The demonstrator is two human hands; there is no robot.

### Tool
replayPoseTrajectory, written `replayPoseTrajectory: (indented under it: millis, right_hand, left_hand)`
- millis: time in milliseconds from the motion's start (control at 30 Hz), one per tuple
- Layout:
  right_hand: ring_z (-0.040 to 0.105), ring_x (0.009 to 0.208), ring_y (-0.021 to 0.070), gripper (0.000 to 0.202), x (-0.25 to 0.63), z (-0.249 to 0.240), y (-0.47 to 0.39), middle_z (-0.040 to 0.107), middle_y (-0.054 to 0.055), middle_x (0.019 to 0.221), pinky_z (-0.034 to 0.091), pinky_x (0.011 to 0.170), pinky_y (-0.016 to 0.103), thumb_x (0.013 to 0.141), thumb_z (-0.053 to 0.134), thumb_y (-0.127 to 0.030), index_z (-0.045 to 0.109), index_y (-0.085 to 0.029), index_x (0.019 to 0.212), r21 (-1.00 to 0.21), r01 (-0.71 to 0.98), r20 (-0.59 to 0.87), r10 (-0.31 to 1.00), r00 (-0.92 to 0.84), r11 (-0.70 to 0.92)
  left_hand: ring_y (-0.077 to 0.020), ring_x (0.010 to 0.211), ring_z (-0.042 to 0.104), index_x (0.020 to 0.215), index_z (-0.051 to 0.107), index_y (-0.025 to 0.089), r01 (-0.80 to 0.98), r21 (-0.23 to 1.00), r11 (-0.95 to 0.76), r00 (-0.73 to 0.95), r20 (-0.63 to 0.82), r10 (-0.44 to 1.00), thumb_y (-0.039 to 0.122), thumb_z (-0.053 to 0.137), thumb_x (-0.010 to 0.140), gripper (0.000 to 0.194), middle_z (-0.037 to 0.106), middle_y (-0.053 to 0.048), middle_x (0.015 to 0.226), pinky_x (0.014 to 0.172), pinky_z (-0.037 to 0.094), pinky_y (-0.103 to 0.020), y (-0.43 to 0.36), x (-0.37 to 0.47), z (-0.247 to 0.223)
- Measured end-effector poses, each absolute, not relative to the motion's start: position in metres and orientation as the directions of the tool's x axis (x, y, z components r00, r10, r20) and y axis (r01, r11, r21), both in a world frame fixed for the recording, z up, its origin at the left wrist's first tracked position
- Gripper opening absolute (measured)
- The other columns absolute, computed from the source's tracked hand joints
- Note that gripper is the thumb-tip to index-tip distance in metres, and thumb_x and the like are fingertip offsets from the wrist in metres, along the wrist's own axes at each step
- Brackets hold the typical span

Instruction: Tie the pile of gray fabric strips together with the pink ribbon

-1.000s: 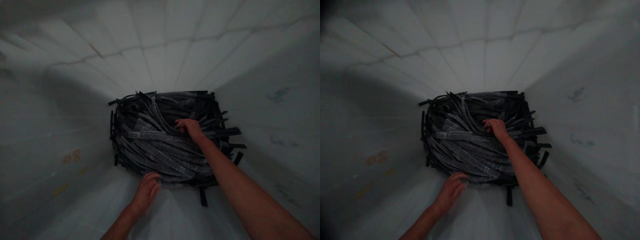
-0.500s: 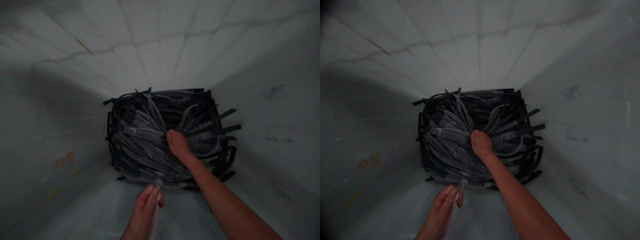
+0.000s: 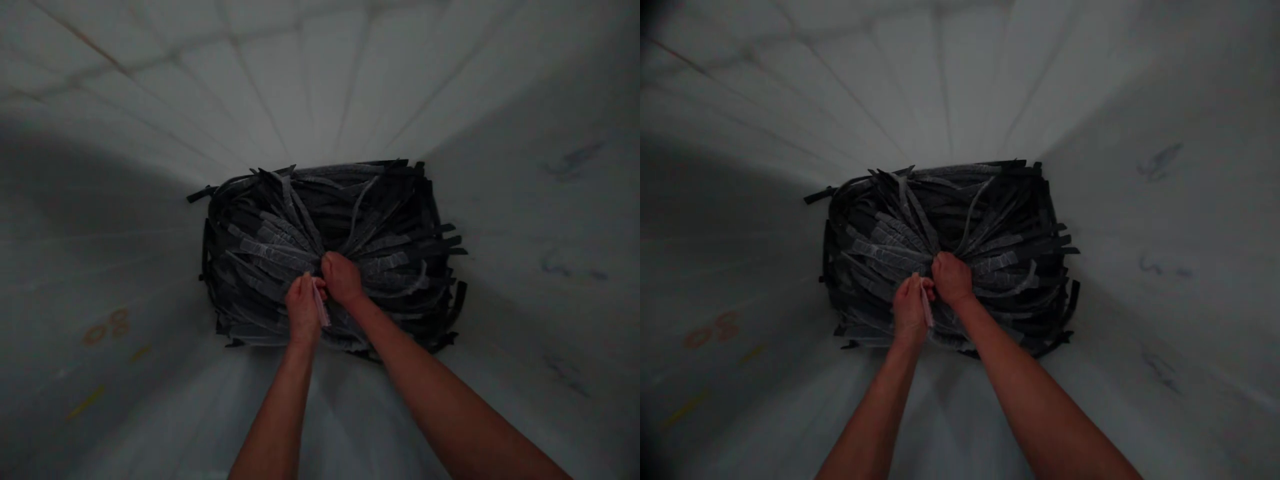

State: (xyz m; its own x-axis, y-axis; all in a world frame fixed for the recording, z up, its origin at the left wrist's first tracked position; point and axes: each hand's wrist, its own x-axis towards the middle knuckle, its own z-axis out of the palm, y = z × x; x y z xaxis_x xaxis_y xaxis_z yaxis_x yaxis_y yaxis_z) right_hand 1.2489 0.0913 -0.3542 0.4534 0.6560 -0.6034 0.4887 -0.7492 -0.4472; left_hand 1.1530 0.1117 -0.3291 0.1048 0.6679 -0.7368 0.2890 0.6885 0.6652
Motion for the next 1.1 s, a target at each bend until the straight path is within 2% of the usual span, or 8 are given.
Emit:
replayPoseTrajectory:
  millis: [133,333,500,633,767,933,1033,1100]
  right_hand:
    - [0.05,0.073,0.0158,0.026,1.257,-0.37,0.088,0.056,0.003,0.074,0.031,0.069,0.028,0.094,0.036,-0.019,0.045,-0.019,0.07,-0.621,0.262,-0.57,0.655,0.496,-0.739]
    - [0.051,0.069,0.0148,0.029,1.253,-0.383,0.081,0.052,0.001,0.068,0.035,0.07,0.026,0.092,0.032,-0.026,0.046,-0.02,0.067,-0.722,0.152,-0.527,0.678,0.512,-0.675]
    - [0.05,0.065,0.0147,0.029,1.253,-0.39,0.077,0.051,0.001,0.064,0.036,0.065,0.027,0.087,0.033,-0.033,0.048,-0.021,0.066,-0.793,0.038,-0.49,0.674,0.552,-0.608]
    - [0.047,0.058,0.0142,0.027,1.256,-0.393,0.076,0.047,-0.001,0.057,0.036,0.061,0.027,0.081,0.038,-0.038,0.05,-0.021,0.064,-0.843,-0.119,-0.489,0.657,0.574,-0.524]
    - [0.047,0.059,0.0139,0.028,1.258,-0.396,0.076,0.05,-0.001,0.06,0.036,0.06,0.027,0.078,0.041,-0.042,0.051,-0.02,0.063,-0.855,-0.237,-0.505,0.641,0.578,-0.461]
    - [0.047,0.062,0.0146,0.031,1.259,-0.401,0.075,0.05,0.0,0.062,0.037,0.059,0.027,0.074,0.041,-0.049,0.049,-0.021,0.064,-0.837,-0.351,-0.546,0.604,0.581,-0.42]
    - [0.048,0.061,0.0148,0.032,1.261,-0.402,0.076,0.051,0.001,0.062,0.038,0.058,0.027,0.071,0.041,-0.051,0.05,-0.02,0.064,-0.826,-0.383,-0.564,0.583,0.585,-0.414]
    - [0.044,0.056,0.0138,0.032,1.262,-0.4,0.078,0.048,0.0,0.058,0.035,0.054,0.027,0.07,0.044,-0.051,0.049,-0.021,0.061,-0.816,-0.399,-0.577,0.562,0.592,-0.417]
  left_hand:
    - [-0.0089,0.055,0.054,0.074,0.061,0.014,0.275,0.668,0.691,0.096,-0.734,0.672,0.059,0.057,0.079,0.046,0.059,0.0,0.064,0.055,0.043,-0.021,0.103,1.158,-0.347]
    - [-0.0062,0.057,0.041,0.07,0.061,0.014,0.345,0.725,0.597,0.157,-0.671,0.724,0.051,0.062,0.077,0.038,0.047,0.005,0.06,0.053,0.035,-0.018,0.094,1.142,-0.363]
    - [-0.0115,0.08,0.06,0.091,0.073,0.016,0.365,0.74,0.564,0.272,-0.665,0.696,0.04,0.065,0.078,0.028,0.07,-0.001,0.085,0.076,0.048,-0.021,0.093,1.134,-0.364]
    - [-0.0136,0.095,0.063,0.1,0.072,0.017,0.386,0.804,0.452,0.437,-0.591,0.678,0.032,0.059,0.085,0.024,0.071,-0.004,0.101,0.09,0.047,-0.024,0.093,1.13,-0.362]
    - [-0.0127,0.091,0.059,0.103,0.068,0.016,0.421,0.822,0.382,0.516,-0.564,0.645,0.036,0.061,0.088,0.026,0.068,-0.002,0.097,0.087,0.046,-0.023,0.095,1.126,-0.362]
    - [-0.0127,0.092,0.063,0.106,0.071,0.017,0.365,0.809,0.461,0.489,-0.588,0.644,0.034,0.058,0.087,0.028,0.07,-0.005,0.109,0.087,0.049,-0.024,0.093,1.128,-0.366]
    - [-0.0084,0.072,0.061,0.104,0.071,0.016,0.354,0.778,0.519,0.395,-0.627,0.672,0.033,0.057,0.085,0.029,0.071,-0.005,0.097,0.071,0.05,-0.021,0.092,1.136,-0.366]
    - [-0.0056,0.061,0.055,0.101,0.069,0.015,0.281,0.719,0.636,0.321,-0.695,0.643,0.034,0.062,0.079,0.03,0.068,-0.002,0.084,0.056,0.043,-0.017,0.095,1.143,-0.358]
